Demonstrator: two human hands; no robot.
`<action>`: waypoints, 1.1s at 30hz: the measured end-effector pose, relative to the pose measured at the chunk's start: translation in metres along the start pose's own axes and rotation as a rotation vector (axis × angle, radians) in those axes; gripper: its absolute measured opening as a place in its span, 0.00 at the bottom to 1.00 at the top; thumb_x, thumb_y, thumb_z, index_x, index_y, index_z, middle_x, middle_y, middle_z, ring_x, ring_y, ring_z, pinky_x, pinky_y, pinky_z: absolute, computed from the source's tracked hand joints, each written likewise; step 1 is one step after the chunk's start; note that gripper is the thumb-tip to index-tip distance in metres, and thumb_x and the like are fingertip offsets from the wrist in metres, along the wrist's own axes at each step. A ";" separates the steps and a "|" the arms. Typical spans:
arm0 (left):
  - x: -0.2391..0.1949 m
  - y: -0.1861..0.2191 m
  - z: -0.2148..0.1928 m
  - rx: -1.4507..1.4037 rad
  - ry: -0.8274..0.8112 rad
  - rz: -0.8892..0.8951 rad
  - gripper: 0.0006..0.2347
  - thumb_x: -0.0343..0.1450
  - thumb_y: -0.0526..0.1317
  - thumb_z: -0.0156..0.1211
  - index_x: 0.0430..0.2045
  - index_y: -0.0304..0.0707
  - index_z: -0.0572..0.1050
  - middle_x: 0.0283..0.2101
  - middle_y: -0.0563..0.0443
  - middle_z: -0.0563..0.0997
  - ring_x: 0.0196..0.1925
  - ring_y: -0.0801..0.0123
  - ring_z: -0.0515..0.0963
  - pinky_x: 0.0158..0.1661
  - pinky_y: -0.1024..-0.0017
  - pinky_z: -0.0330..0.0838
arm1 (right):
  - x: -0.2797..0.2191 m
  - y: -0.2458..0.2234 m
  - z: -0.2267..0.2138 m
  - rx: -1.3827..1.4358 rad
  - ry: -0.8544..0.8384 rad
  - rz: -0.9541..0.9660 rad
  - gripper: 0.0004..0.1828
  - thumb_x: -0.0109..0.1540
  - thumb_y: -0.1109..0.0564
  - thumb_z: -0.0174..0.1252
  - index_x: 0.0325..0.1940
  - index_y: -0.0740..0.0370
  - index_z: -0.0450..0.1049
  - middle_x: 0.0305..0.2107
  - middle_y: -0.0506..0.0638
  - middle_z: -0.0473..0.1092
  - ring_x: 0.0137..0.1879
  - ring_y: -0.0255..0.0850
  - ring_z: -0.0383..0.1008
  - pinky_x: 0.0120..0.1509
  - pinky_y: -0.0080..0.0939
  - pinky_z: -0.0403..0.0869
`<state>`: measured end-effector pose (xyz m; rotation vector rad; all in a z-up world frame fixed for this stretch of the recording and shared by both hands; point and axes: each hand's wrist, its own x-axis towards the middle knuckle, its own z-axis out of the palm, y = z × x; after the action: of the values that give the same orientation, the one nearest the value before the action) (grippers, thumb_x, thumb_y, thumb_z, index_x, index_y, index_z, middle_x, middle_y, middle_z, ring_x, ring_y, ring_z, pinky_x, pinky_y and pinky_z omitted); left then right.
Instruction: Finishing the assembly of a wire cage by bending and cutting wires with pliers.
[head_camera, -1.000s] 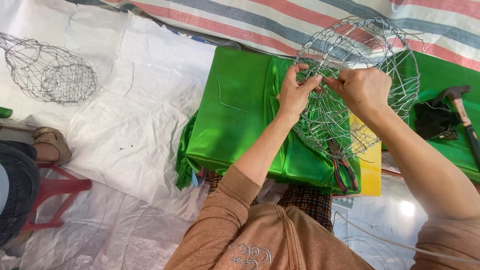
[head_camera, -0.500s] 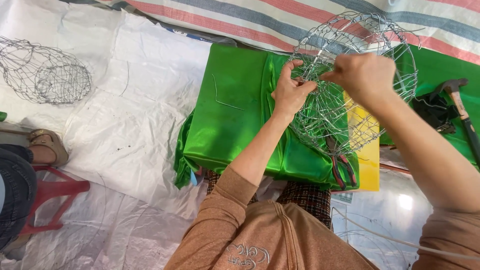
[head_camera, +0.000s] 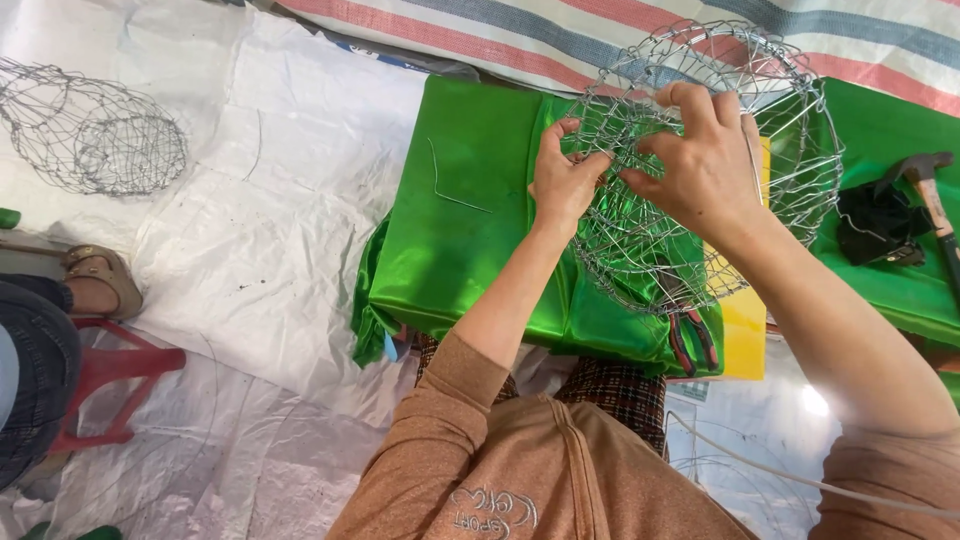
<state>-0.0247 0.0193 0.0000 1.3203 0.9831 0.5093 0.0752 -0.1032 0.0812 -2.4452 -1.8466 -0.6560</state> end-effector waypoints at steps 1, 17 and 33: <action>-0.003 0.004 -0.003 0.003 0.002 -0.002 0.25 0.61 0.47 0.66 0.54 0.57 0.70 0.25 0.65 0.78 0.35 0.73 0.81 0.55 0.61 0.53 | 0.002 -0.006 -0.001 0.003 -0.001 0.000 0.18 0.57 0.34 0.72 0.43 0.44 0.86 0.64 0.48 0.65 0.59 0.55 0.65 0.55 0.58 0.72; -0.016 0.007 0.008 -0.461 -0.093 0.007 0.25 0.65 0.35 0.62 0.59 0.38 0.66 0.29 0.43 0.81 0.23 0.61 0.82 0.37 0.65 0.77 | 0.006 -0.006 0.014 0.075 -0.011 0.183 0.18 0.55 0.42 0.75 0.38 0.53 0.78 0.60 0.49 0.68 0.60 0.55 0.63 0.53 0.65 0.64; -0.006 -0.023 0.017 -0.594 -0.349 0.207 0.22 0.73 0.36 0.59 0.62 0.43 0.61 0.27 0.42 0.85 0.22 0.77 0.78 0.22 0.80 0.52 | 0.017 0.016 0.019 0.228 -0.075 0.195 0.03 0.57 0.54 0.69 0.35 0.46 0.86 0.59 0.46 0.69 0.58 0.56 0.59 0.40 0.68 0.72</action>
<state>-0.0191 -0.0001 -0.0210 0.9279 0.3606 0.6411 0.0997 -0.0880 0.0728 -2.4833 -1.5762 -0.3279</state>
